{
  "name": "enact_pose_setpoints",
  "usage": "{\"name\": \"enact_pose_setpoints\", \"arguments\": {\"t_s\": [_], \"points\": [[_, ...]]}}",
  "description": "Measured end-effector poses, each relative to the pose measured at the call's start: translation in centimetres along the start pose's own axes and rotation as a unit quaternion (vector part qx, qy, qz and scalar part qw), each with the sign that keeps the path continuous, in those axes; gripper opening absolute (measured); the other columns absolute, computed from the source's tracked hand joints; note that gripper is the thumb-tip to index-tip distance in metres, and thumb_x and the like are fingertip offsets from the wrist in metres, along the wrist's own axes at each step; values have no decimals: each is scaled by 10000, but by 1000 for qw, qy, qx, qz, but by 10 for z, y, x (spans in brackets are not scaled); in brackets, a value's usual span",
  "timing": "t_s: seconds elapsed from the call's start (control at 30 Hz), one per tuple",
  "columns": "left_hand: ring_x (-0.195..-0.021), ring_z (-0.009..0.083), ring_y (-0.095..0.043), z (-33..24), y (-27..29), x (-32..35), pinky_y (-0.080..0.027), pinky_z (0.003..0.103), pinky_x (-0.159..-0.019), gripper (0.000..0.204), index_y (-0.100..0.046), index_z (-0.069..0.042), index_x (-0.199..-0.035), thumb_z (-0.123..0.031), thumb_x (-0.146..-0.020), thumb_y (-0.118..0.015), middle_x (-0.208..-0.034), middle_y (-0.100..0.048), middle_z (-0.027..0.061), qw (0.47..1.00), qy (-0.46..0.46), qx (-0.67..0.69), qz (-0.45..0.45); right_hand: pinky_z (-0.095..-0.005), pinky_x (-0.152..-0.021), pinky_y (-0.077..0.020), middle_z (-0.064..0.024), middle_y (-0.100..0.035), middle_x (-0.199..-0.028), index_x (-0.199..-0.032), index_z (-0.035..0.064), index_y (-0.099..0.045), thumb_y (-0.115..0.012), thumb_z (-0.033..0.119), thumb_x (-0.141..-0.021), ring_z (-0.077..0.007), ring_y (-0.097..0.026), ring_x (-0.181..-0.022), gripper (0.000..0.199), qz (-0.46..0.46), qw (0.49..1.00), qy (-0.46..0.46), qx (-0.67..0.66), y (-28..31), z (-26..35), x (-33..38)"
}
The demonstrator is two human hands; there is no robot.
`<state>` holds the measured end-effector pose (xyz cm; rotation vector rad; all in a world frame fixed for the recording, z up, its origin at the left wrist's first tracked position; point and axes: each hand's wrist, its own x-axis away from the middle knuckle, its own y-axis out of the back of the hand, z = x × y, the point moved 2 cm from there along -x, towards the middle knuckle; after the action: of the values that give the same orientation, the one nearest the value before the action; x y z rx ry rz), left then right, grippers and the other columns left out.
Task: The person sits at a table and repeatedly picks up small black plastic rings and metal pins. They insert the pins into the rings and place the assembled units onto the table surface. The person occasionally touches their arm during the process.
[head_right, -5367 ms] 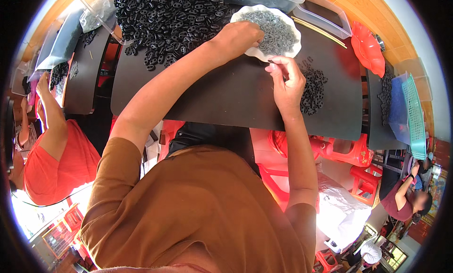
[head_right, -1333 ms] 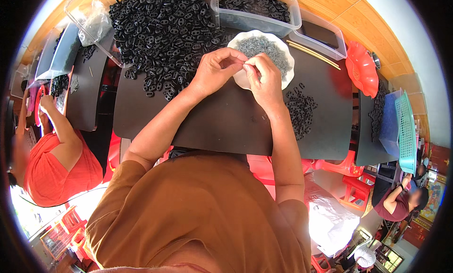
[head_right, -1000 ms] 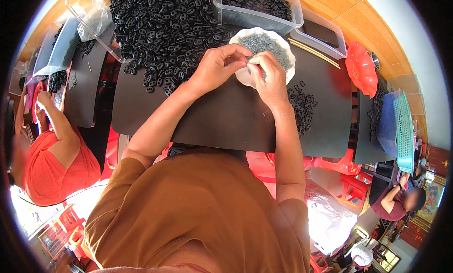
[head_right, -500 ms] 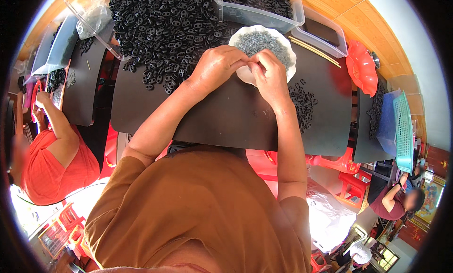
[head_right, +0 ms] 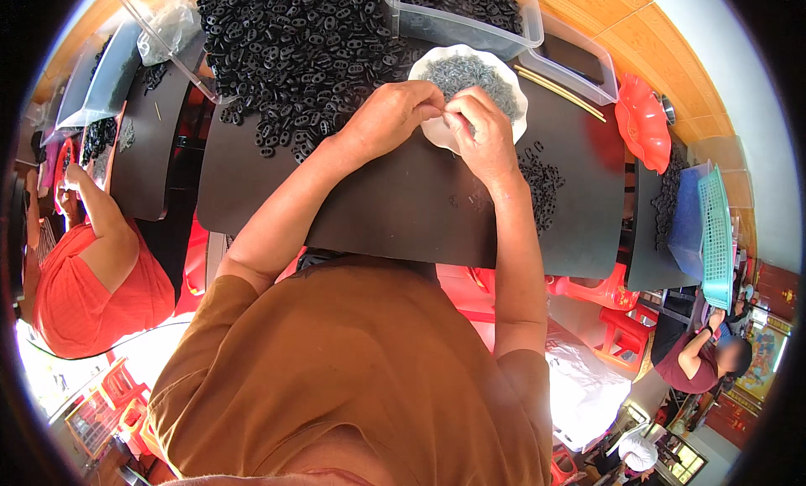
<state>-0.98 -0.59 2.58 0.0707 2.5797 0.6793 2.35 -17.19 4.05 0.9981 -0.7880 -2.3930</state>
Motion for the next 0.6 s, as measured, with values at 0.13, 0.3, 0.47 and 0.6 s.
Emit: {"name": "enact_pose_setpoints", "arguments": {"t_s": [0.13,0.3,0.47,0.6], "points": [[-819,349,-644,-2,0,0,-509,388,-732,119,-634,7,-944,-74,-864,-602,-879,-660,186,1000,6,-10,-7,-331,-649,-490,-88,-574,-833,-849,24,-583,-651,-39,-781,-247,-607,-739,115,9,999,12,29,3,3,-4],[-796,312,-654,0,3,-1,-509,362,-718,121,-631,15,-947,-72,-870,-596,-857,-661,173,1000,3,2,-22,-310,-621,-497,-85,-577,-831,-852,12,-579,-648,-76,-772,-218,-605,-710,137,-3,1000,8,3,1,5,-8],[-752,279,-647,-2,8,-2,-506,351,-694,128,-619,21,-939,-92,-901,-572,-823,-643,163,997,65,45,-5,-288,-607,-501,-87,-582,-825,-840,3,-577,-649,-88,-770,-192,-599,-688,136,-45,997,-3,-59,-9,0,-8],[-714,246,-637,-4,7,-2,-503,346,-676,148,-610,23,-936,-114,-918,-558,-831,-628,161,999,16,-6,-33,-282,-607,-501,-87,-579,-816,-833,3,-574,-642,-92,-761,-190,-602,-678,137,-50,998,1,-44,-10,3,-10]]}}
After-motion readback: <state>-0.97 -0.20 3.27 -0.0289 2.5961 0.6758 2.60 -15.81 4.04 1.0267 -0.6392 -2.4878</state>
